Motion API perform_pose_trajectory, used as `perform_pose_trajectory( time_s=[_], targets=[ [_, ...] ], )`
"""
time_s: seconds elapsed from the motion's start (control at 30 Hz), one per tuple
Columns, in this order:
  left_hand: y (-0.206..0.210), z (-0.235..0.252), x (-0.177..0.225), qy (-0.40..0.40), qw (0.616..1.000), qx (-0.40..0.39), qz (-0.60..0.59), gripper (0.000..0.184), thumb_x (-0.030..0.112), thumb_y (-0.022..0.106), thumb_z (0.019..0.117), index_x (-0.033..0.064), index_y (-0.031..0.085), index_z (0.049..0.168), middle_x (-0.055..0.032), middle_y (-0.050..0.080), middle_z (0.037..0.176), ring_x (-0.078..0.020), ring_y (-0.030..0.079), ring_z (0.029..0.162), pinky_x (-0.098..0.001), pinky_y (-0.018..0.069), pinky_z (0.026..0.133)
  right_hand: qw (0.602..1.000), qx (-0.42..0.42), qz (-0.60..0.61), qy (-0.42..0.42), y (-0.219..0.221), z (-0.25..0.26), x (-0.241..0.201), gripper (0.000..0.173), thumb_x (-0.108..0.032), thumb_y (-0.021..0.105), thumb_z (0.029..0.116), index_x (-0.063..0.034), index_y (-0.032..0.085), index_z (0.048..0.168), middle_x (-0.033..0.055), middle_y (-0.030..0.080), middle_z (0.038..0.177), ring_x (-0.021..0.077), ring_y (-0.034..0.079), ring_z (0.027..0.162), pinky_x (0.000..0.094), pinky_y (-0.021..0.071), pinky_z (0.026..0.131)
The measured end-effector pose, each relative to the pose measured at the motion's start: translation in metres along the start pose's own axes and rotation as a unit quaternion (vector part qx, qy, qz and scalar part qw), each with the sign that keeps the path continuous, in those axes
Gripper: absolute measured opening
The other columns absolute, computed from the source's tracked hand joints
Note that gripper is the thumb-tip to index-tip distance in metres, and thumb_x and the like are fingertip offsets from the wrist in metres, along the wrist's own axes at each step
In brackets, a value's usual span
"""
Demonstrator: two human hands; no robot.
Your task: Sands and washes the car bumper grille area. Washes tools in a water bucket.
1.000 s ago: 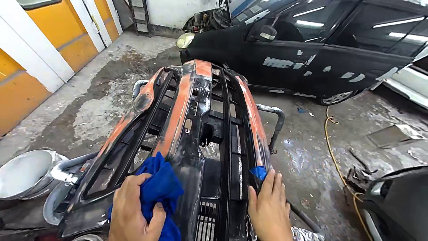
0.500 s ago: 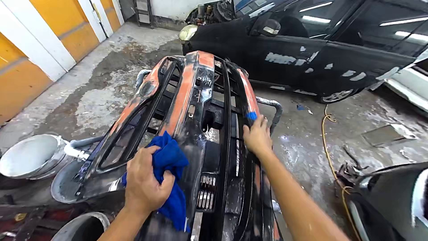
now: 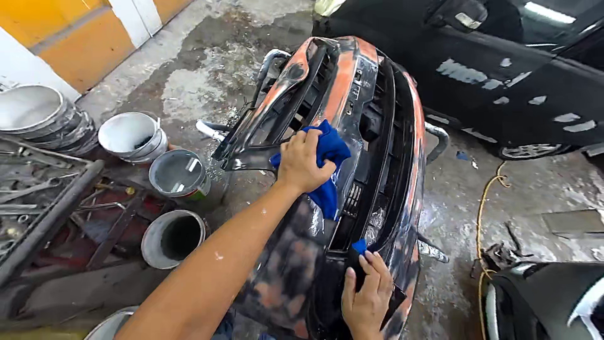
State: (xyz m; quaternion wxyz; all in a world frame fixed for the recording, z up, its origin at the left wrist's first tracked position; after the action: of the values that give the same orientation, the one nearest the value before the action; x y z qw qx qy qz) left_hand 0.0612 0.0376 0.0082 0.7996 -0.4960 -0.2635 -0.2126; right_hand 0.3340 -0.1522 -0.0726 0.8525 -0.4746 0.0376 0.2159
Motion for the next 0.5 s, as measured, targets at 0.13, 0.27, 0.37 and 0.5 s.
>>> perform_pose_trajectory(
  time_s=[0.13, 0.27, 0.37, 0.5],
  targets=[
    [-0.010, -0.008, -0.007, 0.011, 0.999, -0.024, -0.032, 0.067, 0.046, 0.070, 0.0794, 0.0115, 0.058, 0.136, -0.0119, 0.064, 0.118, -0.0307, 0.061, 0.114, -0.0555, 0.0500, 0.094, 0.994, -0.071, -0.037, 0.073, 0.015, -0.041, -0.073, 0.093, -0.063, 0.018, 0.1018, 0.0124, 0.031, 0.154, 0.0343, 0.029, 0.162, 0.0506, 0.022, 0.153, 0.0666, 0.0149, 0.124],
    [-0.035, -0.027, -0.018, 0.016, 0.998, -0.023, -0.057, 0.062, 0.041, 0.070, 0.0799, 0.0084, 0.060, 0.132, -0.0144, 0.064, 0.121, -0.0319, 0.061, 0.117, -0.0563, 0.0504, 0.096, 0.991, -0.120, -0.056, -0.012, 0.029, -0.051, -0.122, 0.109, -0.077, 0.014, 0.0953, 0.0136, 0.033, 0.153, 0.0355, 0.031, 0.160, 0.0534, 0.021, 0.152, 0.0683, 0.0123, 0.122],
    [-0.051, -0.070, -0.044, -0.014, 0.991, -0.001, -0.133, 0.049, 0.031, 0.074, 0.0795, 0.0111, 0.065, 0.124, -0.0070, 0.066, 0.121, -0.0220, 0.061, 0.118, -0.0482, 0.0526, 0.101, 0.985, -0.134, -0.056, -0.092, 0.037, 0.021, -0.120, 0.104, -0.075, 0.014, 0.0954, 0.0058, 0.040, 0.154, 0.0269, 0.035, 0.162, 0.0459, 0.027, 0.153, 0.0656, 0.0198, 0.123],
    [-0.070, -0.159, -0.087, -0.086, 0.944, 0.118, -0.296, 0.037, 0.014, 0.067, 0.0792, 0.0047, 0.064, 0.115, -0.0043, 0.070, 0.105, -0.0132, 0.068, 0.100, -0.0376, 0.0602, 0.088, 0.983, -0.125, 0.014, -0.133, 0.074, 0.164, -0.089, 0.091, -0.066, 0.019, 0.1016, 0.0053, 0.035, 0.157, 0.0252, 0.030, 0.165, 0.0441, 0.022, 0.155, 0.0631, 0.0185, 0.127]
  ],
)
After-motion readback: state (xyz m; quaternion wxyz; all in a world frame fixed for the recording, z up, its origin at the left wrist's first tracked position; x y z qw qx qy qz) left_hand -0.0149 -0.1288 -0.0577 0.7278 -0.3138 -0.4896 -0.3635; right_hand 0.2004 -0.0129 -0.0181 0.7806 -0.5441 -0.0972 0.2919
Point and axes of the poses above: each hand's wrist, its own z-axis towards the middle knuckle, its own y-axis out of the palm, x = y × z, the point moved 6 cm from there along z, towards the middle knuckle
